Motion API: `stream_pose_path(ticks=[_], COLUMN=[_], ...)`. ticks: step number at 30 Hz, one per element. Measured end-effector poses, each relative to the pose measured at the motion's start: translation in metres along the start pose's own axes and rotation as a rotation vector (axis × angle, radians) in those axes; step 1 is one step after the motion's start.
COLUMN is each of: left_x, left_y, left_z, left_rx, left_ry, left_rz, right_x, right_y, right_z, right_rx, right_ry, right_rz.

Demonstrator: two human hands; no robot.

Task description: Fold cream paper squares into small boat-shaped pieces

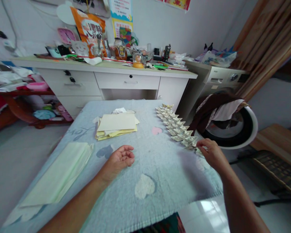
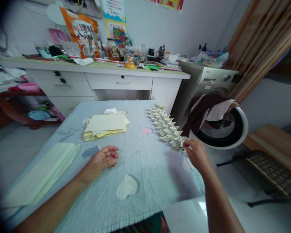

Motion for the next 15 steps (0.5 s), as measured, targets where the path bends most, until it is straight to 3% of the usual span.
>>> stream_pose_path(ticks=[15], left_x=[0.001], left_y=[-0.003], left_z=[-0.001], left_rx=[-0.012], left_ry=[0.001], left_rz=[-0.027], right_x=[-0.006], right_y=[0.012], right_z=[0.005], right_rx=[-0.037], right_ry=[0.074], right_rz=[0.177])
Point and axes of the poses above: each hand's wrist, its own z-axis away from the middle knuckle, its own y-axis out of the palm, x = y × z, the point moved 3 cm from there along -z, towards the middle knuckle, and after that the axes turned 2 degrees about -y, right-handed, at the moved point
